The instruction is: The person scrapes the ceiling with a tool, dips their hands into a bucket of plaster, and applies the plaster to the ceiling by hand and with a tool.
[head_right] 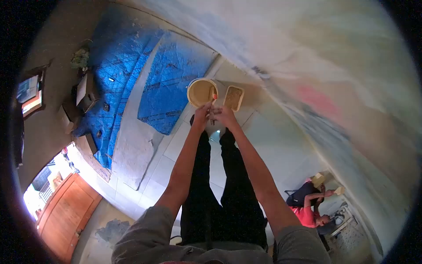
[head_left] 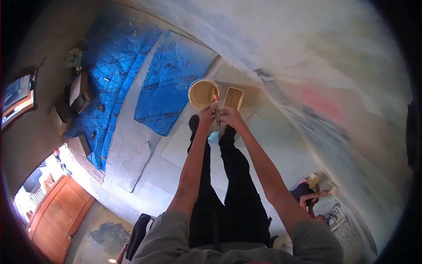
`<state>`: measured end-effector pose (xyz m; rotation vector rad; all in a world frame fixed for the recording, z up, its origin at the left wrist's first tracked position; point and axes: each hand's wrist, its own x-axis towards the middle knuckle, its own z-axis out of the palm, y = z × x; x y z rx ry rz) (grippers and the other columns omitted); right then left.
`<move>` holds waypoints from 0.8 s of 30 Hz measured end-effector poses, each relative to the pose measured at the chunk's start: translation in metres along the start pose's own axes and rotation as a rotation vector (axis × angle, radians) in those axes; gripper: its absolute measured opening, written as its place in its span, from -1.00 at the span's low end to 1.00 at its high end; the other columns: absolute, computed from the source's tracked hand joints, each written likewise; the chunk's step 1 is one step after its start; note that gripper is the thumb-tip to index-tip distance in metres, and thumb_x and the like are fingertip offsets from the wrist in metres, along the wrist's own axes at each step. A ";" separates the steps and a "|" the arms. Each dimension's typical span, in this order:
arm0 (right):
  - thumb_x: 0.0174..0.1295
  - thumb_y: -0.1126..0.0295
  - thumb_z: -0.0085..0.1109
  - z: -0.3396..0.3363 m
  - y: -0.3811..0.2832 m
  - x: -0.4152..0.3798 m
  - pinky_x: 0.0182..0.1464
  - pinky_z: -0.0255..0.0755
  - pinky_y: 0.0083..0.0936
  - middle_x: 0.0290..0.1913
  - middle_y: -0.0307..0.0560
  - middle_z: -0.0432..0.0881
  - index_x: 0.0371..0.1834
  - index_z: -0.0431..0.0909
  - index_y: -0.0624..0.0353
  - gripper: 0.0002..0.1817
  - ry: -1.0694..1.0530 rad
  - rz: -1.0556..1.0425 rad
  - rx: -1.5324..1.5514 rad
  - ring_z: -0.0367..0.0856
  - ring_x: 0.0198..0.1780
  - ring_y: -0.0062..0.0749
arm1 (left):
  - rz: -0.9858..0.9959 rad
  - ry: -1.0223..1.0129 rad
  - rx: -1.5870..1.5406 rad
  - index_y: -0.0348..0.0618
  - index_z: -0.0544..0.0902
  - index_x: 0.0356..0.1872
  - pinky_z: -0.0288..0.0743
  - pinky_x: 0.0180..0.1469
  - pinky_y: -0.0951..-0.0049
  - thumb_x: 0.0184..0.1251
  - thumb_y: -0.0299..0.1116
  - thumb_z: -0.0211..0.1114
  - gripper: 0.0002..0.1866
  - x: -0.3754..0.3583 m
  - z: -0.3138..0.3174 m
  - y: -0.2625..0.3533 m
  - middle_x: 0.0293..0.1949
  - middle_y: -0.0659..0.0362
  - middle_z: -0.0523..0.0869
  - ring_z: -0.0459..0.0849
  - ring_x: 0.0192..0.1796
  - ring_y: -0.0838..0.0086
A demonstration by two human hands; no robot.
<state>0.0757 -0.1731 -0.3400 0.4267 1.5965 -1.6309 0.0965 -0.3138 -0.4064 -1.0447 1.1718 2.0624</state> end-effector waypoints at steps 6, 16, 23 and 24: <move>0.08 0.47 0.14 0.037 0.077 0.140 -0.23 0.48 -0.14 -0.43 0.31 0.59 -0.43 0.52 0.33 -0.89 0.428 -0.422 -0.586 0.63 -0.22 0.14 | 0.082 0.072 0.054 -0.07 0.55 -0.28 0.35 -0.22 0.52 0.32 -0.18 0.14 -0.81 0.126 -0.057 -0.020 -0.33 0.28 0.53 0.48 -0.26 0.58; 0.20 0.48 -0.04 0.038 0.200 0.300 -0.02 0.45 -0.09 -0.13 0.35 0.58 -0.18 0.54 0.33 -0.79 0.465 -0.065 -0.787 0.58 -0.04 0.12 | -0.170 0.330 0.241 -0.23 0.37 0.25 0.43 0.09 0.00 0.24 -0.19 0.10 -0.44 0.256 -0.114 -0.062 0.10 -0.02 0.49 0.53 0.05 0.18; 0.27 0.46 -0.21 0.050 0.223 0.317 0.12 0.40 -0.12 -0.02 0.35 0.54 -0.11 0.53 0.37 -0.69 0.657 -0.105 -0.412 0.52 0.08 0.13 | -0.284 0.514 0.609 -0.21 0.29 0.34 0.40 0.18 0.09 0.30 -0.08 0.14 -0.35 0.320 -0.164 -0.099 0.23 -0.05 0.44 0.50 0.14 0.12; 0.27 0.44 -0.20 0.051 0.231 0.326 0.12 0.40 -0.12 -0.02 0.34 0.54 -0.10 0.53 0.37 -0.69 0.582 -0.081 -0.500 0.52 0.08 0.14 | -0.289 0.513 0.607 -0.21 0.29 0.34 0.40 0.18 0.09 0.30 -0.08 0.14 -0.35 0.303 -0.152 -0.093 0.23 -0.05 0.44 0.50 0.14 0.12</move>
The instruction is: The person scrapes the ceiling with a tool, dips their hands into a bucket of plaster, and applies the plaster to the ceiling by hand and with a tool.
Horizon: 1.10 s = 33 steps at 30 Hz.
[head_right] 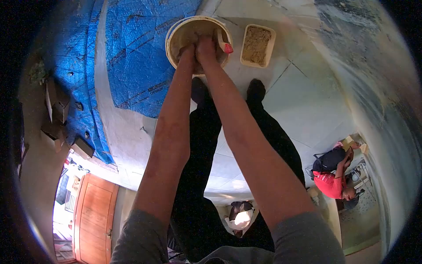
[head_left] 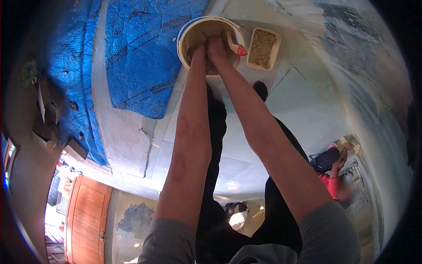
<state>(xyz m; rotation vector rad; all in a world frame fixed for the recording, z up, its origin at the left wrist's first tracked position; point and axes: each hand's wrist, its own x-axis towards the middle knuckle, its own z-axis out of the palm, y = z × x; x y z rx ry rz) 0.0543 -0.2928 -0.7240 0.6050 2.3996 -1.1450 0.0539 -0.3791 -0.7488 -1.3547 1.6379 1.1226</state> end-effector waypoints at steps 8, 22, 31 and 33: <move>0.22 0.37 -0.02 -0.014 -0.007 0.007 0.14 0.40 -0.17 -0.04 0.30 0.58 -0.05 0.52 0.35 -0.67 -0.070 0.080 -0.097 0.52 0.09 0.15 | 0.169 -0.177 -0.340 -0.23 0.37 0.29 0.43 0.18 0.25 0.31 -0.15 0.09 -0.44 -0.040 0.007 0.023 0.28 0.01 0.42 0.46 0.23 0.22; 0.01 0.21 0.20 -0.022 -0.011 0.035 0.27 0.30 -0.29 0.16 0.19 0.52 0.11 0.52 0.22 -0.45 -0.213 -0.003 -0.271 0.47 0.21 -0.02 | 0.256 -0.108 0.198 -0.12 0.30 0.35 0.28 0.31 0.26 0.40 -0.11 -0.02 -0.45 -0.047 0.029 0.009 0.33 0.07 0.34 0.36 0.31 0.27; 0.12 0.11 0.16 0.015 0.023 0.047 0.28 0.30 -0.26 0.12 0.24 0.53 0.06 0.56 0.24 -0.49 -0.048 0.038 -0.147 0.49 0.17 0.05 | 0.984 0.145 1.993 -0.06 0.25 0.39 0.18 0.40 0.27 0.45 -0.09 -0.09 -0.45 -0.064 0.034 -0.004 0.37 0.10 0.30 0.30 0.36 0.30; 0.16 0.08 0.09 0.012 0.023 0.055 0.28 0.30 -0.24 0.12 0.24 0.54 0.05 0.57 0.23 -0.49 -0.191 0.011 -0.245 0.50 0.17 0.04 | 0.904 0.080 1.966 -0.05 0.23 0.40 0.15 0.41 0.27 0.46 -0.09 -0.12 -0.45 -0.056 0.041 -0.009 0.39 0.11 0.27 0.27 0.38 0.31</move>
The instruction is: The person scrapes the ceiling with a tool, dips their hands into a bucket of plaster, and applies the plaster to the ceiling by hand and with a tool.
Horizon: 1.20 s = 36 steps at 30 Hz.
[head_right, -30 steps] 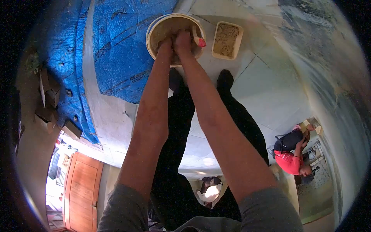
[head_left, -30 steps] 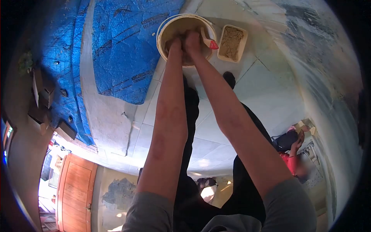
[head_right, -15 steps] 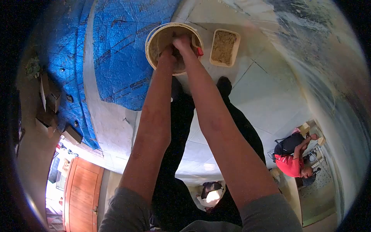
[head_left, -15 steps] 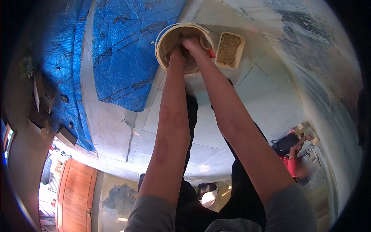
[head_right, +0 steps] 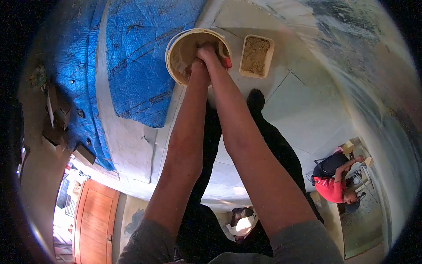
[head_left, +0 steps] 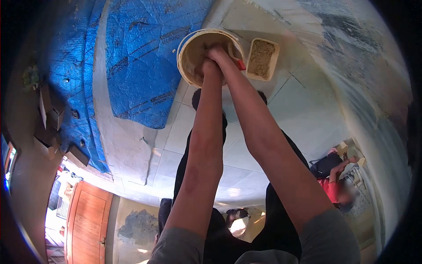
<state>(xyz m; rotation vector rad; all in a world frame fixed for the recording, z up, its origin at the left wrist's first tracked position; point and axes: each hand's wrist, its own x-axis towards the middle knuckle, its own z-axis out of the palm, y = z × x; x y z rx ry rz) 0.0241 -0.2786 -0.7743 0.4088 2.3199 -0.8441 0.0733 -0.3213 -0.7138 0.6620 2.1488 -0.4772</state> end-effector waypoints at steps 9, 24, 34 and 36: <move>0.20 -0.02 -0.02 -0.015 -0.013 -0.016 0.31 0.26 -0.29 0.18 0.15 0.51 0.11 0.54 0.19 -0.43 -0.032 -0.020 -0.155 0.45 0.22 -0.04 | -0.671 -0.067 -1.518 -0.09 0.20 0.41 0.15 0.40 0.28 0.43 -0.10 -0.08 -0.42 0.008 -0.003 0.001 0.39 0.09 0.25 0.25 0.40 0.29; 0.22 0.13 -0.03 0.029 0.009 0.024 0.32 0.26 -0.26 0.23 0.14 0.47 0.19 0.48 0.16 -0.48 0.280 -0.078 -0.051 0.42 0.27 -0.08 | -1.066 0.057 -2.143 -0.20 0.22 0.38 0.19 0.38 0.28 0.41 -0.03 -0.14 -0.38 0.001 -0.022 -0.017 0.36 0.03 0.30 0.31 0.37 0.22; 0.19 0.25 0.03 -0.038 -0.021 0.000 0.31 0.27 -0.28 0.26 0.13 0.45 0.21 0.46 0.16 -0.50 0.082 -0.138 -0.216 0.41 0.28 -0.07 | -0.938 0.054 -2.303 -0.22 0.24 0.37 0.21 0.35 0.27 0.39 -0.02 -0.10 -0.36 0.024 -0.013 -0.008 0.33 0.01 0.32 0.33 0.33 0.21; 0.18 0.14 0.03 -0.036 -0.023 -0.003 0.31 0.29 -0.28 0.20 0.16 0.49 0.15 0.51 0.19 -0.49 0.055 -0.155 -0.356 0.44 0.24 -0.05 | -0.924 0.050 -2.299 -0.22 0.24 0.37 0.22 0.35 0.27 0.39 -0.01 -0.09 -0.36 0.024 -0.011 -0.008 0.32 0.01 0.33 0.34 0.32 0.21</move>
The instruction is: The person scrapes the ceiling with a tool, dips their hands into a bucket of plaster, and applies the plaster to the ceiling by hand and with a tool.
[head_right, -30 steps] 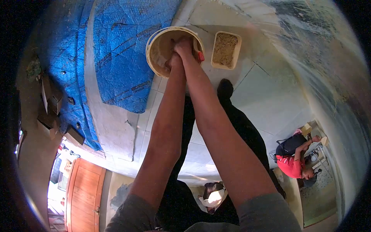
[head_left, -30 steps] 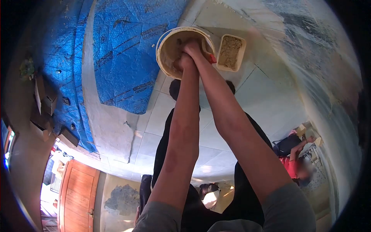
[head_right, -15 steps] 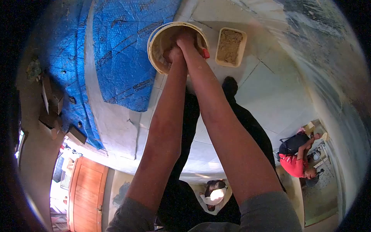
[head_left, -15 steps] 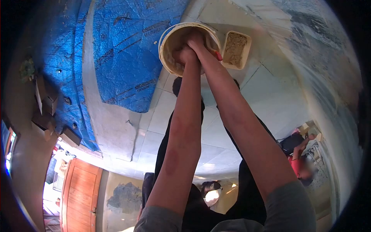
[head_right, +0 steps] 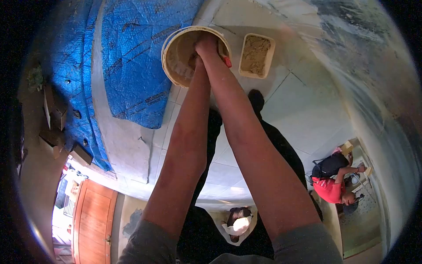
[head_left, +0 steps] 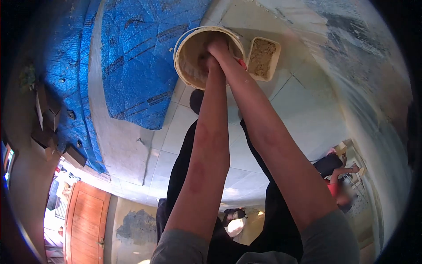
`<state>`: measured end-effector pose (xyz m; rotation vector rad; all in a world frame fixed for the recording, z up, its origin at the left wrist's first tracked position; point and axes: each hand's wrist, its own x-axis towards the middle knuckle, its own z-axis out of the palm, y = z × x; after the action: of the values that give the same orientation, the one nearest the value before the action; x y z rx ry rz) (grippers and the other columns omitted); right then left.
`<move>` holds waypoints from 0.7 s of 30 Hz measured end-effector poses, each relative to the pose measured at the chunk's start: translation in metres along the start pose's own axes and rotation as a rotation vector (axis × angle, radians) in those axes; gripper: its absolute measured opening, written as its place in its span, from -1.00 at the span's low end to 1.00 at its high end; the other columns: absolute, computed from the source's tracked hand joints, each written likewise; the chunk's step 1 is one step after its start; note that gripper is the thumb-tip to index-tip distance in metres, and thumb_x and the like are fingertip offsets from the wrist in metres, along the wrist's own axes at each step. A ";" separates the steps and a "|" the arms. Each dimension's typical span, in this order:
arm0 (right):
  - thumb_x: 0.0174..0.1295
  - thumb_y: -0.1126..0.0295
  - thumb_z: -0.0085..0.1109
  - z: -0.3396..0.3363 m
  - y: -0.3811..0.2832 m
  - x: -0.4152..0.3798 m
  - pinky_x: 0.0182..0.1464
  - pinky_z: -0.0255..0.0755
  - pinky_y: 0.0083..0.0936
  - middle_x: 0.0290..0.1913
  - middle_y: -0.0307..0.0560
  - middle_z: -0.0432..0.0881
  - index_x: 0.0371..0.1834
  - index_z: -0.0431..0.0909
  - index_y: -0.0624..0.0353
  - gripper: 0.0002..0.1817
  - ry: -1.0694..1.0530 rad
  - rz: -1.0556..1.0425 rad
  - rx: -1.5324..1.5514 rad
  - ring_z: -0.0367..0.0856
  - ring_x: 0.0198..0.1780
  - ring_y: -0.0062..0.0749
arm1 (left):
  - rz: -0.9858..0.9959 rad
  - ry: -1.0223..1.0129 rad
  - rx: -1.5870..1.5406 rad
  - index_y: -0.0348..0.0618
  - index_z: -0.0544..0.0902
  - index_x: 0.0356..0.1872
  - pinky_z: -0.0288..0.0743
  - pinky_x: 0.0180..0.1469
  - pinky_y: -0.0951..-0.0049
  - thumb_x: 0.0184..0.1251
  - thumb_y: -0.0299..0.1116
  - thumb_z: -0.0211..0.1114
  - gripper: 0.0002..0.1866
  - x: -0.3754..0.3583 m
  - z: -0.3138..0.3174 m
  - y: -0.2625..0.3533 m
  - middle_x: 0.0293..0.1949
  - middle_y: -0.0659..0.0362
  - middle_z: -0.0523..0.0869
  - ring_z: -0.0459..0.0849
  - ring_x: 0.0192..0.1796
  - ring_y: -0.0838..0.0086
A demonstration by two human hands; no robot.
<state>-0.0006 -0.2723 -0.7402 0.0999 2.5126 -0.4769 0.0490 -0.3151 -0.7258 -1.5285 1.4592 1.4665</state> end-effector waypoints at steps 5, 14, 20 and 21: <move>0.17 0.16 0.05 0.000 -0.004 -0.005 0.26 0.33 -0.30 0.14 0.14 0.55 0.10 0.54 0.20 -0.51 -0.113 -0.074 -0.072 0.50 0.17 -0.03 | -0.010 -0.011 0.007 -0.23 0.25 0.36 0.23 0.34 0.27 0.38 -0.01 -0.07 -0.35 0.001 -0.006 -0.005 0.31 0.00 0.35 0.35 0.30 0.21; 0.21 0.13 -0.01 0.025 0.013 0.016 0.24 0.35 -0.23 0.16 0.20 0.51 0.09 0.53 0.23 -0.51 -0.041 -0.101 0.005 0.50 0.16 0.01 | -0.005 -0.040 0.007 -0.24 0.26 0.35 0.24 0.32 0.26 0.36 0.00 -0.03 -0.34 0.005 -0.010 0.007 0.28 -0.02 0.37 0.38 0.27 0.20; 0.22 0.26 -0.03 -0.026 -0.016 -0.028 0.33 0.25 -0.23 0.23 0.24 0.44 0.19 0.45 0.28 -0.50 -0.217 0.153 0.388 0.41 0.25 0.04 | -0.002 -0.065 0.012 -0.25 0.27 0.34 0.25 0.30 0.25 0.34 0.00 -0.01 -0.33 0.019 -0.015 0.018 0.27 -0.03 0.39 0.39 0.25 0.20; 0.21 0.27 -0.02 -0.023 -0.019 -0.031 0.33 0.24 -0.23 0.21 0.24 0.46 0.18 0.45 0.28 -0.51 -0.177 0.215 0.507 0.42 0.24 0.05 | -0.001 -0.067 0.014 -0.25 0.27 0.34 0.26 0.30 0.25 0.34 0.00 0.00 -0.33 0.022 -0.017 0.021 0.26 -0.03 0.39 0.40 0.25 0.20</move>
<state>0.0096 -0.2812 -0.6995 0.4931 2.1271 -0.9741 0.0308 -0.3428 -0.7359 -1.4580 1.4265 1.4891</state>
